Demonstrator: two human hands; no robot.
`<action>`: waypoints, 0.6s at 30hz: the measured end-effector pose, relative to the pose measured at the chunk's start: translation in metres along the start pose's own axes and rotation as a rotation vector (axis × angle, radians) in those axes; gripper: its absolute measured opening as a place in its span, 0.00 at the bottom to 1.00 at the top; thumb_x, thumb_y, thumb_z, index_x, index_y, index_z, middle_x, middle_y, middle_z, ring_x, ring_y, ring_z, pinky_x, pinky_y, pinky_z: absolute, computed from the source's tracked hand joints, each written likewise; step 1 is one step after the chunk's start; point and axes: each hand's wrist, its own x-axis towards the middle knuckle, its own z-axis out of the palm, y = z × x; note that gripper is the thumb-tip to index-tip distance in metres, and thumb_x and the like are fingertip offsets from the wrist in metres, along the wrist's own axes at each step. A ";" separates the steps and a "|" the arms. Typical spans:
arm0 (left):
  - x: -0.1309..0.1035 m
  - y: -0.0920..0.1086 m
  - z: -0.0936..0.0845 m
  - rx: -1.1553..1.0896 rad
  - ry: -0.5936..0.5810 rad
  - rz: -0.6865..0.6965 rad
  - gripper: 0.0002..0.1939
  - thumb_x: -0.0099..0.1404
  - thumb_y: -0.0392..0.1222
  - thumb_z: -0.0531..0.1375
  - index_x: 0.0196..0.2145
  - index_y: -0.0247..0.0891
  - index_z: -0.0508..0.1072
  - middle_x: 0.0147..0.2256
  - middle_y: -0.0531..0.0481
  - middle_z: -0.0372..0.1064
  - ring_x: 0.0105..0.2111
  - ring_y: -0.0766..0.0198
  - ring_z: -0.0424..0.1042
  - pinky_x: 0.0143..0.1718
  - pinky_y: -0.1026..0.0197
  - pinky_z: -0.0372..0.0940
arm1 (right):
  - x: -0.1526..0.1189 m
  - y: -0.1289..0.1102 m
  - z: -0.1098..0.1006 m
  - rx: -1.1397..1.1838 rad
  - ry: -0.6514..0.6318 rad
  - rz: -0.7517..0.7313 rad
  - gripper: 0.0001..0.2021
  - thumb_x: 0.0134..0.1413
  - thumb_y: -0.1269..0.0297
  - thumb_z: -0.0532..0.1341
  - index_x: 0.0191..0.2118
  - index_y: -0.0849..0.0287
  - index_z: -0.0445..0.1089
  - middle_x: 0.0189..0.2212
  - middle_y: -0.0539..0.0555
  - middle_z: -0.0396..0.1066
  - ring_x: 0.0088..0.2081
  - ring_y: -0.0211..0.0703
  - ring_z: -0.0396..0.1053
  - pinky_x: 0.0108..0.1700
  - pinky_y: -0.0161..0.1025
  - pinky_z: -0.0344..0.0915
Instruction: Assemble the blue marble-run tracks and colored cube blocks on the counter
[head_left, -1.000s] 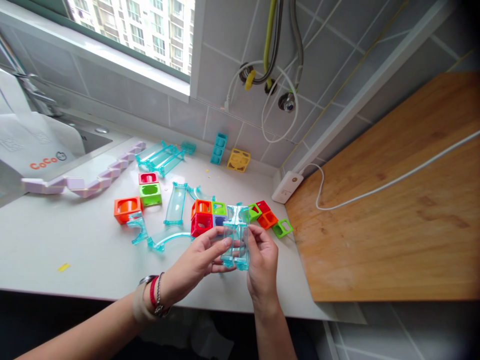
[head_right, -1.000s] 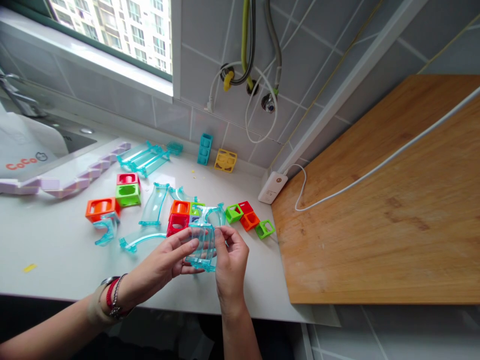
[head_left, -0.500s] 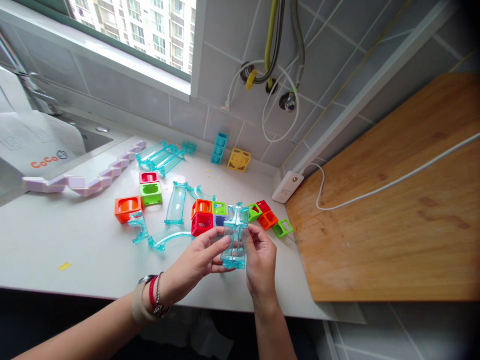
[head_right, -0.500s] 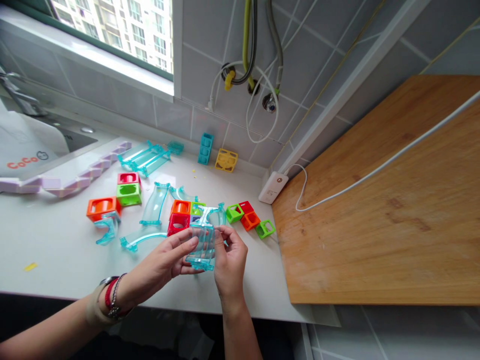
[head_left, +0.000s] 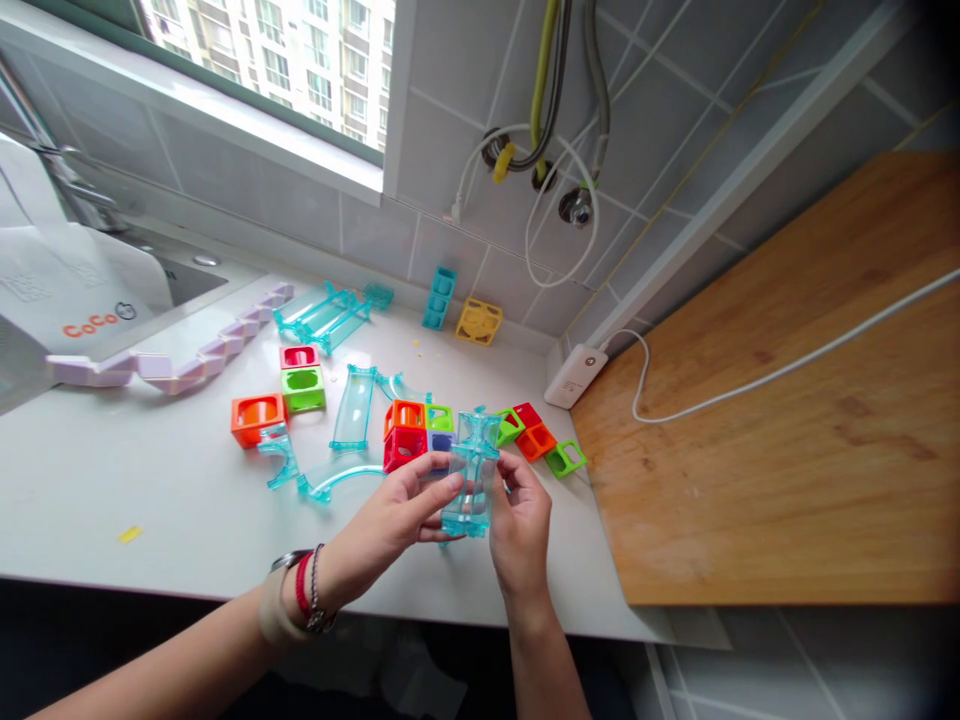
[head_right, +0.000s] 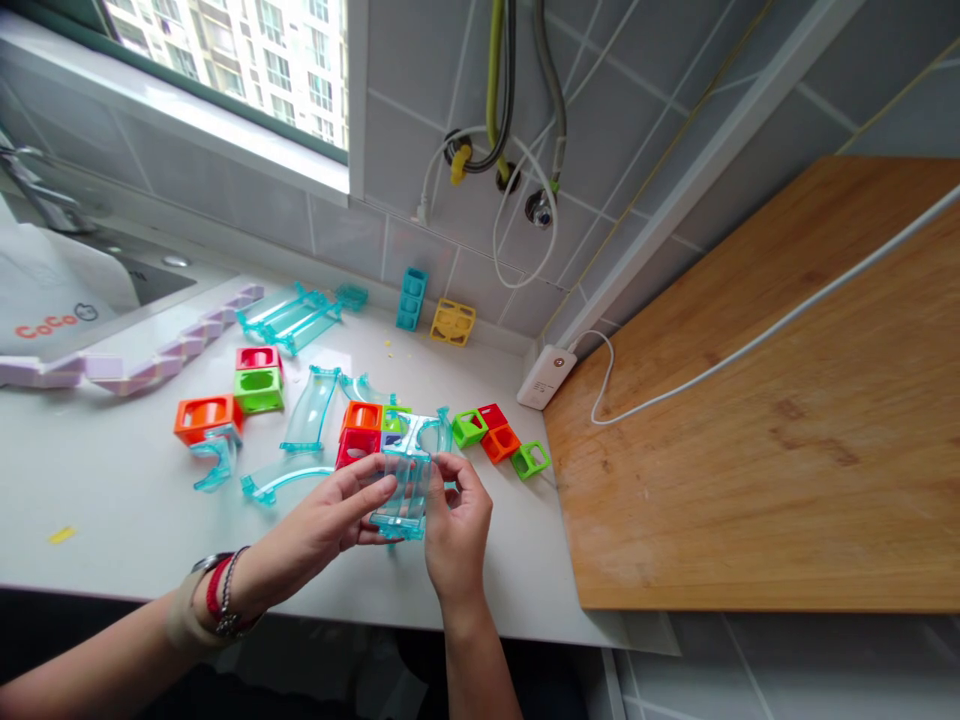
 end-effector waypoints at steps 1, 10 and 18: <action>0.000 0.001 -0.001 0.032 0.014 0.015 0.24 0.64 0.54 0.67 0.52 0.42 0.69 0.39 0.49 0.77 0.35 0.63 0.78 0.36 0.63 0.72 | 0.000 -0.002 -0.001 0.001 0.013 -0.015 0.17 0.64 0.51 0.62 0.48 0.59 0.75 0.42 0.58 0.77 0.42 0.48 0.75 0.44 0.42 0.72; -0.004 0.001 -0.003 0.248 -0.044 0.244 0.22 0.65 0.47 0.68 0.54 0.42 0.70 0.52 0.43 0.76 0.54 0.52 0.75 0.52 0.56 0.71 | -0.012 -0.020 -0.016 -0.103 -0.093 -0.378 0.28 0.61 0.55 0.66 0.65 0.48 0.64 0.62 0.59 0.66 0.62 0.58 0.66 0.61 0.57 0.64; -0.005 0.001 -0.004 0.251 -0.034 0.283 0.23 0.66 0.46 0.67 0.57 0.40 0.71 0.57 0.41 0.74 0.56 0.48 0.74 0.54 0.52 0.72 | -0.010 -0.015 -0.025 -0.174 -0.071 -0.408 0.28 0.54 0.53 0.72 0.59 0.50 0.70 0.54 0.60 0.73 0.53 0.57 0.73 0.53 0.52 0.71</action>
